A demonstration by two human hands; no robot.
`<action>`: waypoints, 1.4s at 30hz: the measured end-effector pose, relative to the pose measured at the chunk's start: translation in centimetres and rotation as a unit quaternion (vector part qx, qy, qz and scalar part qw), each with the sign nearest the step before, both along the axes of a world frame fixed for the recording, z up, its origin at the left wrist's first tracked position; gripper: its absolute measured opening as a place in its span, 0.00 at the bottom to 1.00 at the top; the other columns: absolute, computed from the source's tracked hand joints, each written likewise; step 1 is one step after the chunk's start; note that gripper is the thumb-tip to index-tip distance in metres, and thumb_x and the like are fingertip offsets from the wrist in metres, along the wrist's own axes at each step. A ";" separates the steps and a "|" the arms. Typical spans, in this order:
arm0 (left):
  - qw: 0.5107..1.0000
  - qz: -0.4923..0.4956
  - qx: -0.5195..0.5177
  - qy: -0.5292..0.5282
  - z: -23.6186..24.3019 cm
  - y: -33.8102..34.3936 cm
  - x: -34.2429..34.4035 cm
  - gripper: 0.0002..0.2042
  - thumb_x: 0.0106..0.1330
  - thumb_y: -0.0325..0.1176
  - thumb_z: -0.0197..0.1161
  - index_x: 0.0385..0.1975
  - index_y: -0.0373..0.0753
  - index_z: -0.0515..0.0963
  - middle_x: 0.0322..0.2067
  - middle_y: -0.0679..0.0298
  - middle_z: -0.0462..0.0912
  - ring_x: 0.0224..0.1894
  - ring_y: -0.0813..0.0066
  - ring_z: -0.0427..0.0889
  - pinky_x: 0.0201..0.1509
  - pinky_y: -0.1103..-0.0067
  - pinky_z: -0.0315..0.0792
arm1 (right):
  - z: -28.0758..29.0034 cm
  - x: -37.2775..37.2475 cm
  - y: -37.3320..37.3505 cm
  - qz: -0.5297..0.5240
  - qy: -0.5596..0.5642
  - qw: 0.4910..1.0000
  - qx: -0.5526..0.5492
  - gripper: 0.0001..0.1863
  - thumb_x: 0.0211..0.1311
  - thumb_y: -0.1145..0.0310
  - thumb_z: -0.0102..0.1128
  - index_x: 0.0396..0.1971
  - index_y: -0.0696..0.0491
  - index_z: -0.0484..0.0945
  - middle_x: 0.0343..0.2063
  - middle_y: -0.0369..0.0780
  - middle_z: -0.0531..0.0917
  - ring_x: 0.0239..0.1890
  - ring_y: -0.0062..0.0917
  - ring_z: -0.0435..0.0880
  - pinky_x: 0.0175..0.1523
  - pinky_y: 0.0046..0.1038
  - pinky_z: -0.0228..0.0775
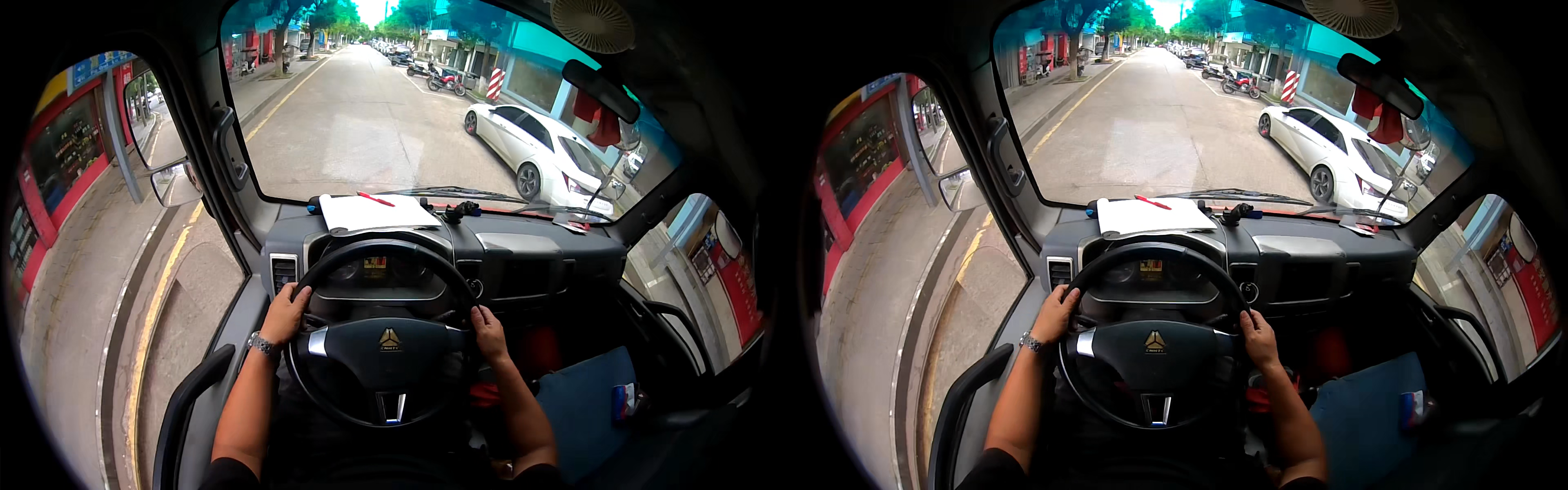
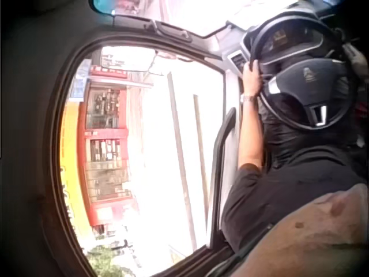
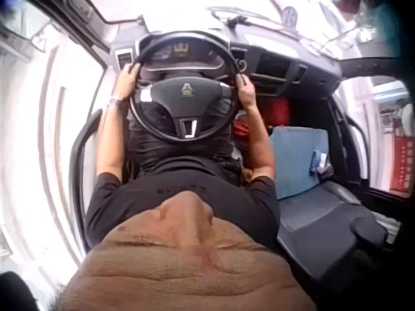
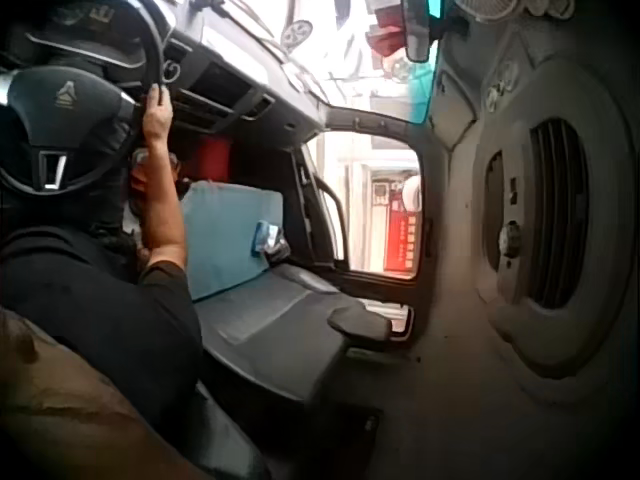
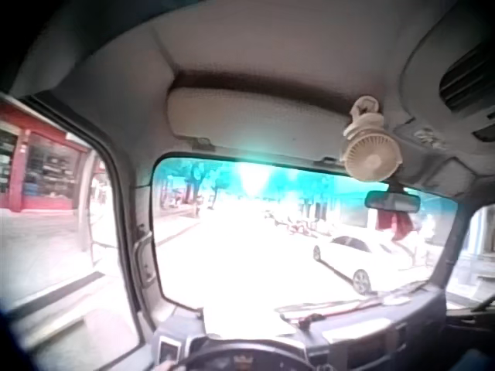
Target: The person drives a truck through city streets, using their hands to steer the wheel and operate the gear shift while observing traffic and occasionally reaching for a clipboard on the dashboard.
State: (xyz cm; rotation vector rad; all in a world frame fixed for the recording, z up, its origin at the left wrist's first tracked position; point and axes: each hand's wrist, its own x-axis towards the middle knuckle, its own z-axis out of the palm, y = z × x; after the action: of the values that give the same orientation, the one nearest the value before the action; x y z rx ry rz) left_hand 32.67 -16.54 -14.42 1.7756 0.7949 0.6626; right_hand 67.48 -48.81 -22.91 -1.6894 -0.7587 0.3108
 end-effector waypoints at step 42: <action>0.975 -0.079 -0.166 -0.126 -4.3 1.7 -1.5 0.21 0.80 0.50 0.61 0.53 0.35 0.79 0.38 0.71 0.81 0.39 0.84 0.77 0.44 0.84 0.73 | -10.3 2.4 -19.5 -0.197 -0.041 0.974 -0.107 0.14 0.73 0.62 0.67 0.43 0.59 0.88 0.32 0.39 0.92 0.35 0.20 0.89 0.43 0.26 0.80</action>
State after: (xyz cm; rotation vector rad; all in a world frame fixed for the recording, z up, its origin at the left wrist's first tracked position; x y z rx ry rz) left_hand 31.14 -14.82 -18.72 1.4012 0.5480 0.5963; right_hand 69.92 -68.28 -33.21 -2.0222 -0.4447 0.0454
